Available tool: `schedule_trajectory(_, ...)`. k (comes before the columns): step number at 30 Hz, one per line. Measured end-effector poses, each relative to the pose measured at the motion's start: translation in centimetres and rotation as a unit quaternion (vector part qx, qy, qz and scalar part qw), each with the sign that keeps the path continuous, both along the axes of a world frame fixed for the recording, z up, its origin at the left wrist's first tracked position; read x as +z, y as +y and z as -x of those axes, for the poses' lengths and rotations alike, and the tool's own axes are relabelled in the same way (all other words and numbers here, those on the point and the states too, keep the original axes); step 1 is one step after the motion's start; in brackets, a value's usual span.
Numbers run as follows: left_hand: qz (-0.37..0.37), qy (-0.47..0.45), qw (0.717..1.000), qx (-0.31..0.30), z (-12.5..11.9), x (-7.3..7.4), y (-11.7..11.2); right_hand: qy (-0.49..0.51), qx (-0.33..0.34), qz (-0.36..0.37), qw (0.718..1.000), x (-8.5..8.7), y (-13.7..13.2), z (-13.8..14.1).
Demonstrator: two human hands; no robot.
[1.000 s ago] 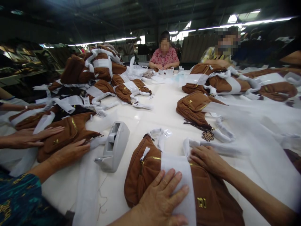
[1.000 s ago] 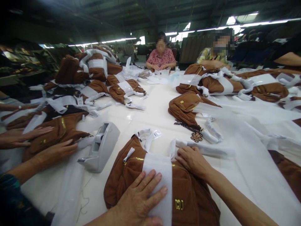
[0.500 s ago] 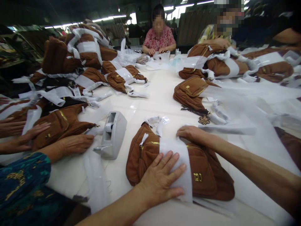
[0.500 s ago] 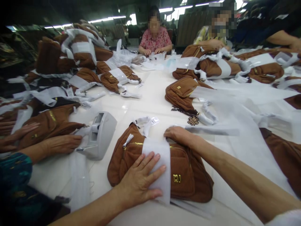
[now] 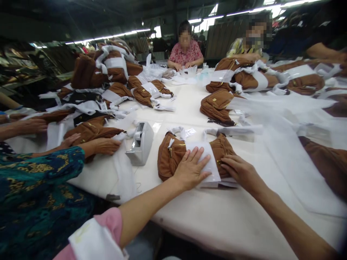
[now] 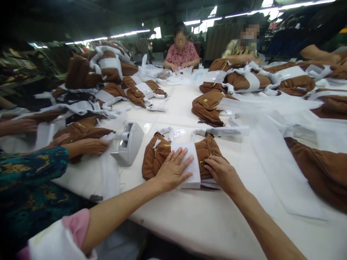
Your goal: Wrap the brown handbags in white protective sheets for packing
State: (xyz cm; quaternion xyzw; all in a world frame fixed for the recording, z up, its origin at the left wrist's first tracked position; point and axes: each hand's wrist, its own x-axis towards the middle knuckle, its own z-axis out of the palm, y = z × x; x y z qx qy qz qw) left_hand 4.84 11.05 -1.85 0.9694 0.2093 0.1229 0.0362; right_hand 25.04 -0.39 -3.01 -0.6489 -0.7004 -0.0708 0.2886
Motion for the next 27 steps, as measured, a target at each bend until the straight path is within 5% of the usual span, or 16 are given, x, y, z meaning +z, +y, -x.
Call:
schedule_trajectory(3, -0.003, 0.001, 1.0, 0.006, -0.1, 0.1, -0.3, 0.021, -0.017, -0.056, 0.998, 1.5, -0.6, 1.8)
schedule_trajectory(7, -0.02, -0.004, 1.0, 0.008, 0.3, 0.1, -0.9, 0.018, 0.061, -0.089, 0.994, 2.5, -3.6, 6.6)
schedule_trajectory(10, -0.028, -0.008, 1.0, 0.008, 0.4, 0.1, -1.0, -0.048, 0.071, -0.091, 0.992, 1.3, -4.1, 7.9)
schedule_trajectory(16, -0.029, -0.015, 0.999, -0.007, 0.4, 0.1, -0.9, -0.091, 0.047, -0.093, 0.99, -2.1, -3.2, 5.6)
schedule_trajectory(27, -0.029, 0.0, 1.0, 0.0, 0.3, 0.1, -1.0, -0.063, 0.055, -0.048, 0.995, -2.5, -4.2, 10.3)
